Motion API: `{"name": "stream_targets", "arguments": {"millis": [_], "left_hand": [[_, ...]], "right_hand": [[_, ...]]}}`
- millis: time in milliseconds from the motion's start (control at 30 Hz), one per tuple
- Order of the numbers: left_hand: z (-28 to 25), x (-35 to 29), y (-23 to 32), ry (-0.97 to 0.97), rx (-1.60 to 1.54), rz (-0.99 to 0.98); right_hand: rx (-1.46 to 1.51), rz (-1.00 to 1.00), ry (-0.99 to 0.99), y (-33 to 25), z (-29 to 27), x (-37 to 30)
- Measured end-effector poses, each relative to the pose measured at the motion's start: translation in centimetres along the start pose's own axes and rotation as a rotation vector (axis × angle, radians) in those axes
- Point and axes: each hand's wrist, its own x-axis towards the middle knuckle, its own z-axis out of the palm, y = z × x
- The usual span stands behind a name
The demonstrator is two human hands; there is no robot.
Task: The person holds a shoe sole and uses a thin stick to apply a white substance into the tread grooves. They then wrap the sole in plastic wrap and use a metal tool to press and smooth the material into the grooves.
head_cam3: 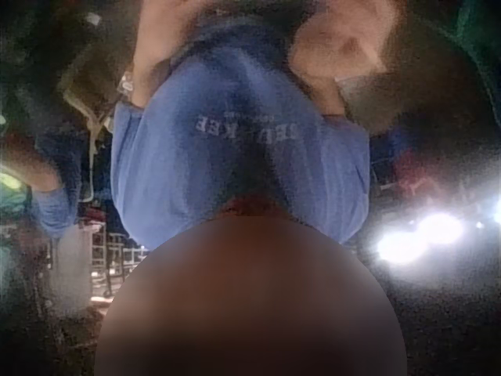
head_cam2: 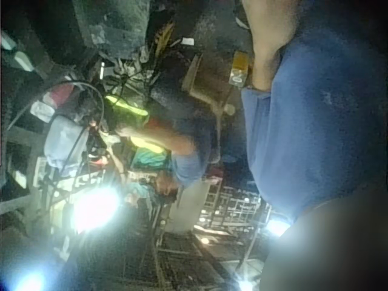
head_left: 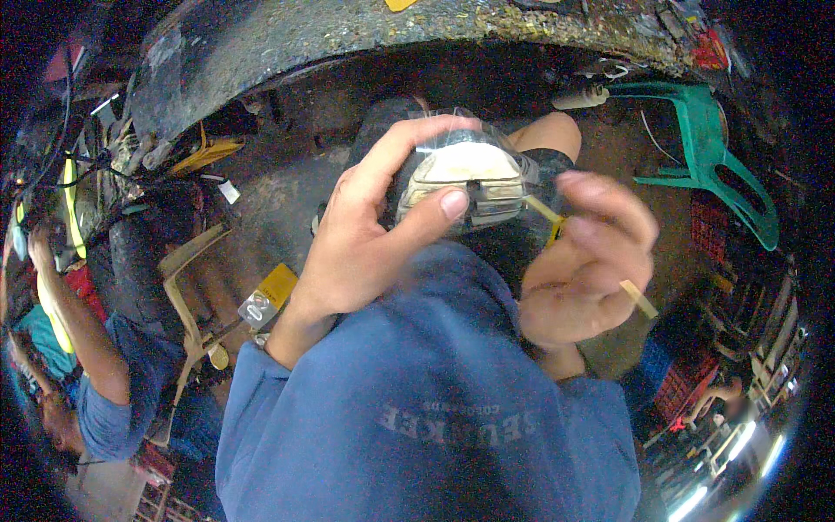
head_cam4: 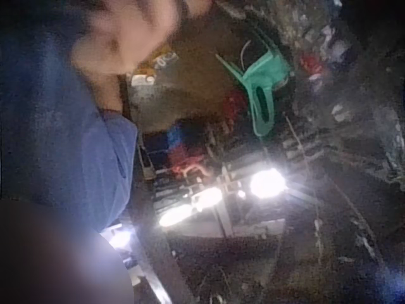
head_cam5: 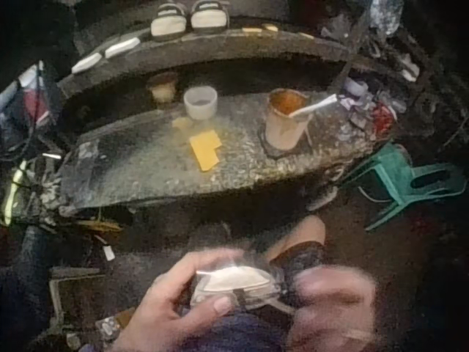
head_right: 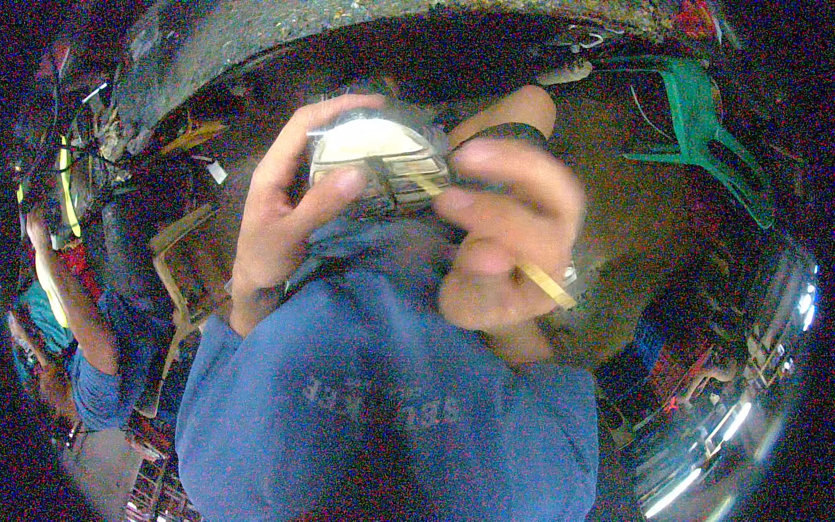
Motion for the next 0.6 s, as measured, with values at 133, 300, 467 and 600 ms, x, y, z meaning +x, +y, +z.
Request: {"name": "stream_targets", "arguments": {"millis": [133, 300, 467, 600], "left_hand": [[-0.2, 0.0, 0.4, 0.019, -0.036, -0.033], [0.1, 0.4, 0.4, 0.040, 0.026, 0.028], [1.1, -0.3, 0.4, 0.151, -0.133, 0.008], [0.8, -0.4, 0.4, 0.202, -0.327, -0.086]], "right_hand": [[0.110, 0.275, 0.087, 1.5, -0.5, 0.8], [0.241, 0.802, -0.179, 2.3, 0.0, 1.4], [0.419, 0.933, -0.184, 1.4, 0.6, 1.6], [0.577, 1.183, -0.081, 1.6, 0.4, 2.4]]}}
